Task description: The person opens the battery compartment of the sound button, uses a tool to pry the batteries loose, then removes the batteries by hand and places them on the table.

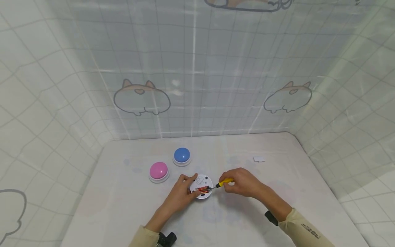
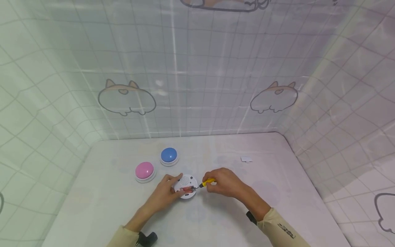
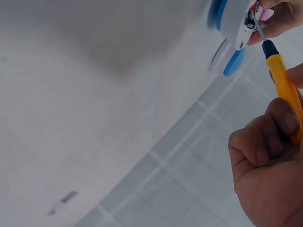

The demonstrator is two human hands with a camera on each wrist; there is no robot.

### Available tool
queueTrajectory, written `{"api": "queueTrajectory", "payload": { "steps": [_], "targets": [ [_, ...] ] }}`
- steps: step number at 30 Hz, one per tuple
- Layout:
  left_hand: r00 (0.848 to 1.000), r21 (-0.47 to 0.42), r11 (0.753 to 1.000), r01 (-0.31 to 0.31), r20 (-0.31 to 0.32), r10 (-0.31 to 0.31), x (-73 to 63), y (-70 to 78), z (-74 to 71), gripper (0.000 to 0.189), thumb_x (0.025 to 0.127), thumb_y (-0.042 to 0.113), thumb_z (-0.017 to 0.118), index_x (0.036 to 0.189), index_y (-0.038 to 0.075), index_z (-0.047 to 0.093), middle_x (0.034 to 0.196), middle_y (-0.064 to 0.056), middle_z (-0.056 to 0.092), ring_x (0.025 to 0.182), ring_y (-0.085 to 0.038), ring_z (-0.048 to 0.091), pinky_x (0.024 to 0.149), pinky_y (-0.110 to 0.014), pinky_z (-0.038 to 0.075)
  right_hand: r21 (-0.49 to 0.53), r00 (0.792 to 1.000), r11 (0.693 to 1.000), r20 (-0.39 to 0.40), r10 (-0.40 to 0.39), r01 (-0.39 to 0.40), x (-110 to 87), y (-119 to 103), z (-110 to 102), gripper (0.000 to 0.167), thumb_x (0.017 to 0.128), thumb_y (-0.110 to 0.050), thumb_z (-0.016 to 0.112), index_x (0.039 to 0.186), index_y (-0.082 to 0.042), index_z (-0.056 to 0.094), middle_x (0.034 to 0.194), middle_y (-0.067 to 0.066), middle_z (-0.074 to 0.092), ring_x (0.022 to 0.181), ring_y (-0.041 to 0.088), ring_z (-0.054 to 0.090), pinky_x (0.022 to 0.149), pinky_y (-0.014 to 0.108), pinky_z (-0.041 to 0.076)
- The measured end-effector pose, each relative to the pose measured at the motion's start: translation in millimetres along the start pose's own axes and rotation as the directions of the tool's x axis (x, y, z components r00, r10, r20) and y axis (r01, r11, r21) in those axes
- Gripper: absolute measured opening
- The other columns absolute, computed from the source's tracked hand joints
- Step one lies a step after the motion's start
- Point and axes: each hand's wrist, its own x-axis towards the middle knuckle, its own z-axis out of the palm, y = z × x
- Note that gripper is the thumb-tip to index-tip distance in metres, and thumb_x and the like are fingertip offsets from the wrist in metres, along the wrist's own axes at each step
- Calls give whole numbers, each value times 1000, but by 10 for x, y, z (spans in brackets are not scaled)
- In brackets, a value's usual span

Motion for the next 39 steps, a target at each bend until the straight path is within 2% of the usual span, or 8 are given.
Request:
{"api": "queueTrajectory", "payload": {
  "steps": [5,8,14,20,26,31,35,39],
  "targets": [
    [1000,21,1000,11,17,-11,5,18,-7,70,90,36,76,151,15,48,115,-5,49,77,-6,49,67,-22,44,-114,1000,993,20,-5,7,19,-140,-59,18,87,-28,69,104,-31,76,97,-19,72,86,6,63,79,32,52],
    [1000,31,999,9,20,-10,2,40,-7,70,90,37,76,151,14,48,116,-6,49,77,-7,50,67,-22,44,-179,999,983,27,-34,39,33,-203,-76,18,86,-28,69,102,-30,76,92,-19,71,79,5,62,75,30,51],
    [1000,18,1000,2,26,-3,3,57,3,69,91,36,75,151,16,47,120,-8,49,77,-8,51,66,-22,44,-237,995,966,29,-99,103,62,-256,-69,13,86,-28,72,98,-29,77,86,-18,70,69,0,55,70,27,49],
    [1000,24,1000,1,15,-1,4,29,18,69,91,36,75,151,14,47,120,-8,49,77,-7,50,66,-22,44,-204,997,976,16,-78,79,48,-254,-66,14,86,-28,72,99,-28,77,88,-17,71,70,0,56,69,25,49],
    [1000,25,1000,11,8,-11,3,12,16,70,90,36,76,150,13,48,117,-7,49,78,-7,49,66,-21,44,-143,999,989,11,-35,36,25,-167,-33,17,87,-28,70,103,-28,76,96,-17,72,81,7,63,76,29,51],
    [1000,30,1000,2,8,-2,2,14,9,70,90,36,76,150,13,48,117,-8,50,77,-8,49,66,-21,44,-71,1000,997,0,16,-16,2,-74,8,17,87,-28,71,104,-30,75,98,-18,72,85,5,58,80,32,51],
    [1000,33,999,8,12,-8,7,11,5,70,90,36,76,150,13,48,117,-8,50,78,-8,49,67,-21,44,-21,999,999,-13,44,-44,-8,-14,41,18,87,-27,71,104,-28,77,97,-17,72,84,6,56,80,33,50],
    [1000,29,1000,9,8,-9,11,9,0,69,91,35,75,150,12,48,117,-8,50,79,-9,50,68,-22,44,32,998,997,-11,69,-69,-26,50,70,18,87,-24,69,103,-24,79,93,-16,71,79,6,54,74,29,48]
  ]
}}
